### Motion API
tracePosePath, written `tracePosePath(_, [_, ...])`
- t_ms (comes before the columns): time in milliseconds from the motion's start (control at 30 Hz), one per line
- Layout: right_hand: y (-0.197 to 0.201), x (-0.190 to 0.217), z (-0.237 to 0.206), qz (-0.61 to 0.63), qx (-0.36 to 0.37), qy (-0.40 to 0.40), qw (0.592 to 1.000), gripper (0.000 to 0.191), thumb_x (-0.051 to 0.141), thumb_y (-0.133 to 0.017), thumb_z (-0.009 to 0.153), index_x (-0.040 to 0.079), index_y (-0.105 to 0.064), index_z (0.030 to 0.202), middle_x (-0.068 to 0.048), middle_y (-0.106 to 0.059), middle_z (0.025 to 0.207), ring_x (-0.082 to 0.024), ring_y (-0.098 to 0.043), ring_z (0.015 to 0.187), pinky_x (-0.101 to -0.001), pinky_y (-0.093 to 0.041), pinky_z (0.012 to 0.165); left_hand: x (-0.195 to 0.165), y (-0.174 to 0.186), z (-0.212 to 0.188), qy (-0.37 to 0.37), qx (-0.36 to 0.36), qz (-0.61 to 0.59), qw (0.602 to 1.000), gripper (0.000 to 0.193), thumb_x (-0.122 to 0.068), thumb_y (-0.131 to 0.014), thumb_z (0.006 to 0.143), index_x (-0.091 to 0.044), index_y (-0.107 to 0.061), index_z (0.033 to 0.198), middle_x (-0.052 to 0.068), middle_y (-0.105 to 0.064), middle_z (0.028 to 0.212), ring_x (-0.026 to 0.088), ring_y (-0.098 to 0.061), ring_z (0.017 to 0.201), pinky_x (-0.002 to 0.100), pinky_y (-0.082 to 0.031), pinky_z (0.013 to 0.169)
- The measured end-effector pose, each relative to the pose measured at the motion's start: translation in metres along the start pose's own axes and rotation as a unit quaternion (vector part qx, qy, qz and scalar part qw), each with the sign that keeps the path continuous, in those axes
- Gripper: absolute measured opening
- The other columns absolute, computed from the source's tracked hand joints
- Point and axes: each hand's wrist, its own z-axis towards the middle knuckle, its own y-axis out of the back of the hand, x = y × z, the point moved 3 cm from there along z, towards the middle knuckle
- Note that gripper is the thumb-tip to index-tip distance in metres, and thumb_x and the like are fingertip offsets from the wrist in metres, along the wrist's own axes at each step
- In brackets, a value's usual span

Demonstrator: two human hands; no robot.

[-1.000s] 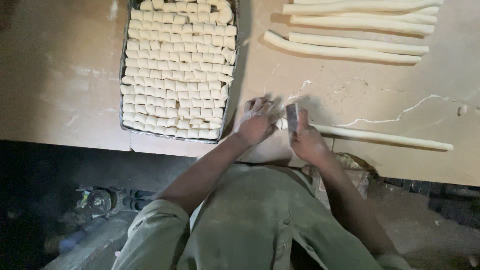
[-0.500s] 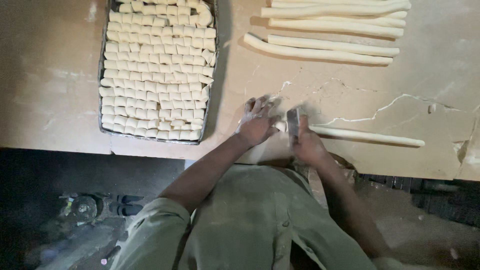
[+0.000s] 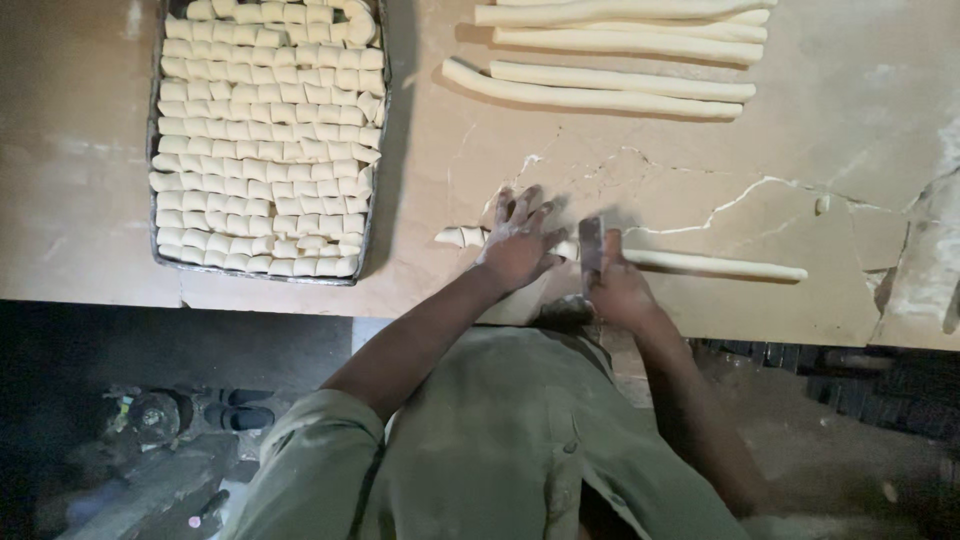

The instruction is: The person rolls a long rope of dough on the table, cuts it into small pieces using a dough scraper, and places the cut pieces into a tray filled with similar dough pieces. They repeat this cycle with additional dough ropes, occasionally pressing the pieces in the tray flat.

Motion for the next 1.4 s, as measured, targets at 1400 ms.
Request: tracePosePath(1400, [0.084,-0.194,-0.036,0.073,-0.039,-0.072,0.994,0.056,0.015,-0.052,0.097,0.005,-0.017,0.140,-0.037,-0.066,0.095,-0.058,-0.066,0.088,-0.0608,-0.053,0.080,-0.167,-0.051,0.124,-0.039,0.041,-0.021,0.998,0.052,-0.050,-0.064,0.090,-0.022,-0.065,0.134,0.017,-0.034,0.158,0.048,-0.006,0.153,0.077,0.000,0.117])
